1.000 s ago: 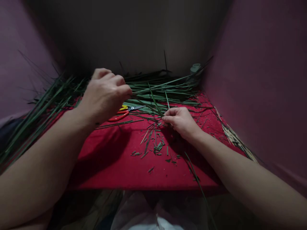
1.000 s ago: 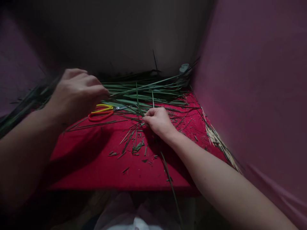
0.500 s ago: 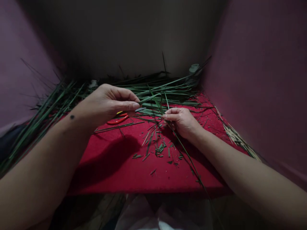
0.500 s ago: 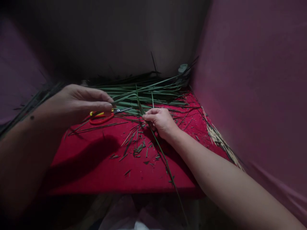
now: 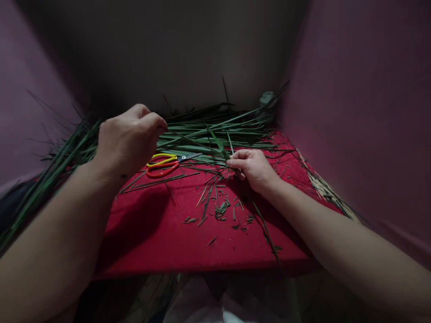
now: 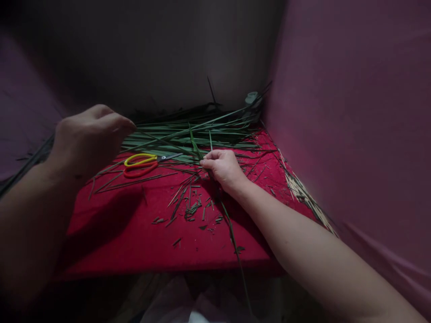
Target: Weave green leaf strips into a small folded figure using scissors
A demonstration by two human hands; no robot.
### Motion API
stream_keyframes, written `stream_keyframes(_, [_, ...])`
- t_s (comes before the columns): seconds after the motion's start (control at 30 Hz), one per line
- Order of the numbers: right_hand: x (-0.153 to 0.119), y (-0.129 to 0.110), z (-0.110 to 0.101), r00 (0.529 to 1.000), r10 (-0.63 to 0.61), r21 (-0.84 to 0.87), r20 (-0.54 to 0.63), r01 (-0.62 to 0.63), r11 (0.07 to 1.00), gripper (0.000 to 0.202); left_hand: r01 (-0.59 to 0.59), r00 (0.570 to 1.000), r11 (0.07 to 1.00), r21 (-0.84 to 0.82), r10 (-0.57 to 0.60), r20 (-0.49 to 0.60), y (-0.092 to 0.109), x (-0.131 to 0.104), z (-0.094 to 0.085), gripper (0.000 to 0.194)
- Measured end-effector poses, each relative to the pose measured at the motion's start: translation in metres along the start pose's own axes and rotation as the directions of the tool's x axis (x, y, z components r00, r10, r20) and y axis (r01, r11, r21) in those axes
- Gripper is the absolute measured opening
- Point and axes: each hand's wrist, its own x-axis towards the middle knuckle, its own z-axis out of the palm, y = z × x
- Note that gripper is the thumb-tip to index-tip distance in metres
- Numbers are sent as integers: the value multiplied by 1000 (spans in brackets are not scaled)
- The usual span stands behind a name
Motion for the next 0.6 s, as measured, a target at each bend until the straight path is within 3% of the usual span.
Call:
stream_keyframes(0.07, [-1,0,0,1000,-3,-3,8,3,1000,13,28,998,995,-97,-22,61,1,2,-5,23])
stream_keyframes(0.13, [-1,0,0,999,24,28,24,-25,999,13,153,977,925,-349,-90,192,5,2,-15,16])
stream_keyframes(0.23, [0,3,0,996,53,91,75,-60,994,14,464,870,595,-656,-168,463,18,1,-24,9])
stream_keyframes(0.3, [0,5,1,993,36,125,116,-51,991,14,571,813,377,-730,-137,566,27,0,-20,7])
stream_keyframes(0.4, [-1,8,3,985,14,165,173,-43,985,15,629,777,105,-770,-86,623,40,-5,-2,9])
stream_keyframes(0.47, [-3,9,6,980,14,178,198,-50,983,15,639,766,-17,-769,-88,637,47,-8,11,12])
stream_keyframes(0.53, [-4,10,8,980,17,183,199,-54,982,15,626,771,-62,-778,-103,629,53,-12,21,15])
stream_keyframes(0.6, [-6,9,10,983,26,188,180,-60,980,15,584,800,-34,-811,-142,583,59,-15,26,16])
